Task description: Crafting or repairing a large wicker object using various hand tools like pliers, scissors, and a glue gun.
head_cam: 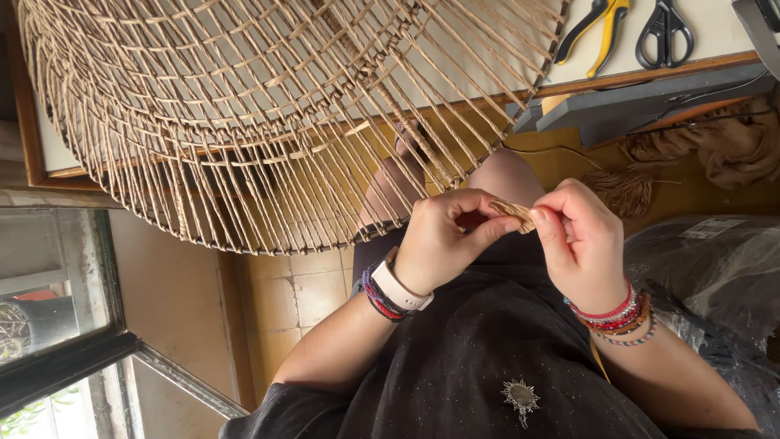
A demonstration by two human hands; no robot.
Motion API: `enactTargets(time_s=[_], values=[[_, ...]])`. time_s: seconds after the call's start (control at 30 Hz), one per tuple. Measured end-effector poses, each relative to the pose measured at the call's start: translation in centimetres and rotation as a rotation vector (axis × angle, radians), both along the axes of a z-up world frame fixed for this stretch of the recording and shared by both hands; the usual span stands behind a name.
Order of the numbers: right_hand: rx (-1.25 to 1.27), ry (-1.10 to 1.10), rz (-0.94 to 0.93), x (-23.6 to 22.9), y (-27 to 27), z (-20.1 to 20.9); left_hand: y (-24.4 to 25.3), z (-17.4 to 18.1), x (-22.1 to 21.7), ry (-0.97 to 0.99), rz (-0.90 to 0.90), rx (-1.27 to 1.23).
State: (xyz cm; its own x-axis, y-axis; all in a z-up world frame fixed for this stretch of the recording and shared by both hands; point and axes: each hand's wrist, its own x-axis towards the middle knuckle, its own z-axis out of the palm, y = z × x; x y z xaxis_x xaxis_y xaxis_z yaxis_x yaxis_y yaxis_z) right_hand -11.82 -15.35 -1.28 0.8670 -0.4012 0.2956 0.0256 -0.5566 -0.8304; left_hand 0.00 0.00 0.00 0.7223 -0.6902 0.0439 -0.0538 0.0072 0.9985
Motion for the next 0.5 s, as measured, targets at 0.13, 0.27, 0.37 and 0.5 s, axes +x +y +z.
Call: enactTargets(time_s=[0.13,0.27,0.37,0.5], values=[[0.129,0.101,0.048,0.2,-0.3,0.6,-0.4,-0.7,-0.3,0.082,-0.04,-0.041],[0.183,0.054,0.105,1.0,-0.3,1.5,-0.2,-0.7,-0.2,0.172,-0.045,-0.083],[-0.184,-0.061,0.028,0.9,0.1,1.9,-0.1,-0.4,-0.3,0.135,0.013,-0.052],[-0.298,-0.122,0.021,1.1,0.6,2.7,0.4,-1.0,-0.5,0.091,0.03,-0.028]])
